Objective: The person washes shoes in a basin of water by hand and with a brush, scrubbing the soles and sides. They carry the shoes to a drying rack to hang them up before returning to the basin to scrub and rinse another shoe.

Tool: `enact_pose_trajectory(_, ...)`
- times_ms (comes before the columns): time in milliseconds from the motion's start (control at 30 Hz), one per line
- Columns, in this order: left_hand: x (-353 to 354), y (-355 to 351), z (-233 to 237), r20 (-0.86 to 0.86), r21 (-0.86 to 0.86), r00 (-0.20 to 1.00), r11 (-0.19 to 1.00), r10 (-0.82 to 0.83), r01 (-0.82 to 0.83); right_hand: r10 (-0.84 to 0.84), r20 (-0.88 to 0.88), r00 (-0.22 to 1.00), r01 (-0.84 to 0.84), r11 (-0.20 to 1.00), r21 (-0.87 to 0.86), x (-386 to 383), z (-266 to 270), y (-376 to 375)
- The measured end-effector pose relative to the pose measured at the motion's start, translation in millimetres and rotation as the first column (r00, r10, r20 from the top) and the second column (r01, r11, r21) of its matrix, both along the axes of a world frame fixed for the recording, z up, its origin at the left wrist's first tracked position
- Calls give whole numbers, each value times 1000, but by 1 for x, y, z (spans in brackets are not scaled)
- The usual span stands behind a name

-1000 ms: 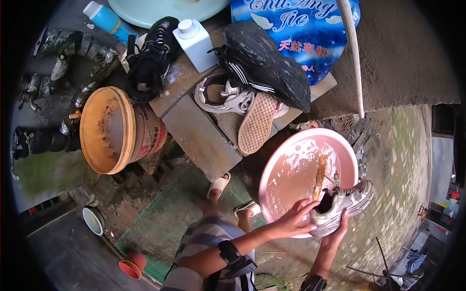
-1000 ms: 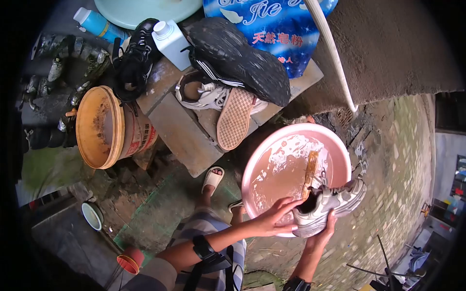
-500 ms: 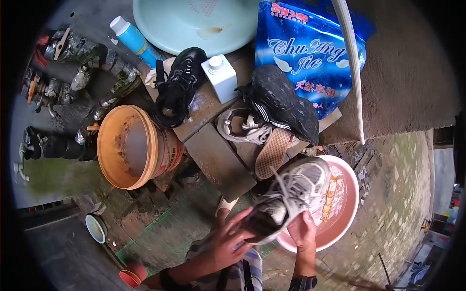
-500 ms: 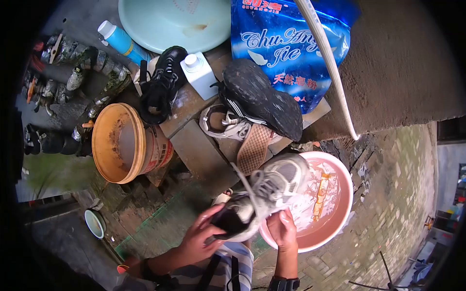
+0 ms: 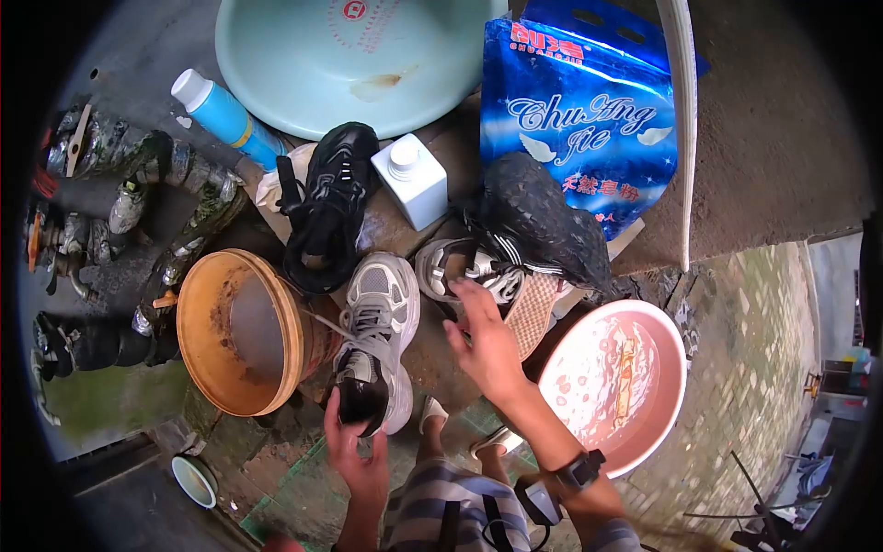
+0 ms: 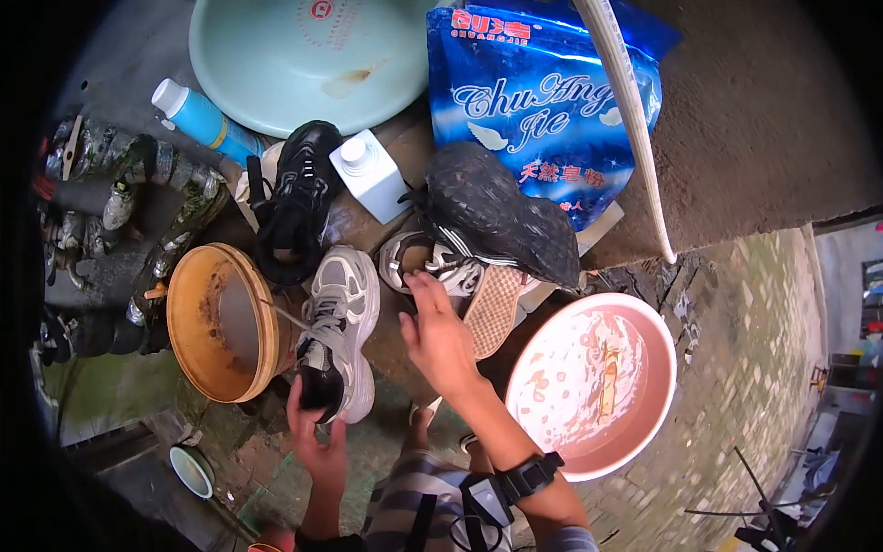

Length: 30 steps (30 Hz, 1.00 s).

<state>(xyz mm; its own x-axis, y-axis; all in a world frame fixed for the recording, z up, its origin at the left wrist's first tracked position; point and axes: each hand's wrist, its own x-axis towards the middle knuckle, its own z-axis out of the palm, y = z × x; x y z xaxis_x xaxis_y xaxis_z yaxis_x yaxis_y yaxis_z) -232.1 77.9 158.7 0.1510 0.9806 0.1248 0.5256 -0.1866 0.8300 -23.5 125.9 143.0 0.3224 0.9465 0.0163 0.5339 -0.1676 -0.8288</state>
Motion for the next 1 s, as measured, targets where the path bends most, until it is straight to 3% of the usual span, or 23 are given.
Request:
enact_pose_trajectory(167, 13, 0, -25, 74, -8, 996, 999, 42, -41, 77, 297, 952, -13, 977, -211, 0, -21, 23)
enact_pose_trajectory(300, 14, -2, -33, 161, -79, 981, 993, 104, -92, 51, 323, 945, -2, 989, -150, 7, -26, 24)
enact_pose_trajectory(633, 15, -8, -33, 118, -52, 989, 995, 93, -87, 44, 245, 969, -33, 998, -50, 27, 19, 8)
enact_pose_trajectory(700, 14, -8, -34, 97, -42, 992, 996, 76, -73, -16, 137, 990, 7, 998, 66, 28, 33, 6)
enact_pose_trajectory(833, 25, 2, -32, 50, -15, 997, 998, 66, -66, -48, -14, 999, 50, 995, 92, 36, 59, 3)
enact_pose_trajectory(900, 33, 7, -38, 37, 39, 999, 999, 27, -29, -81, -189, 979, 92, 995, 49, 42, 68, 1)
enact_pose_trajectory(1000, 45, 13, -46, 45, 82, 998, 996, 41, -44, -89, -306, 948, 83, 996, -33, 50, 78, -8)
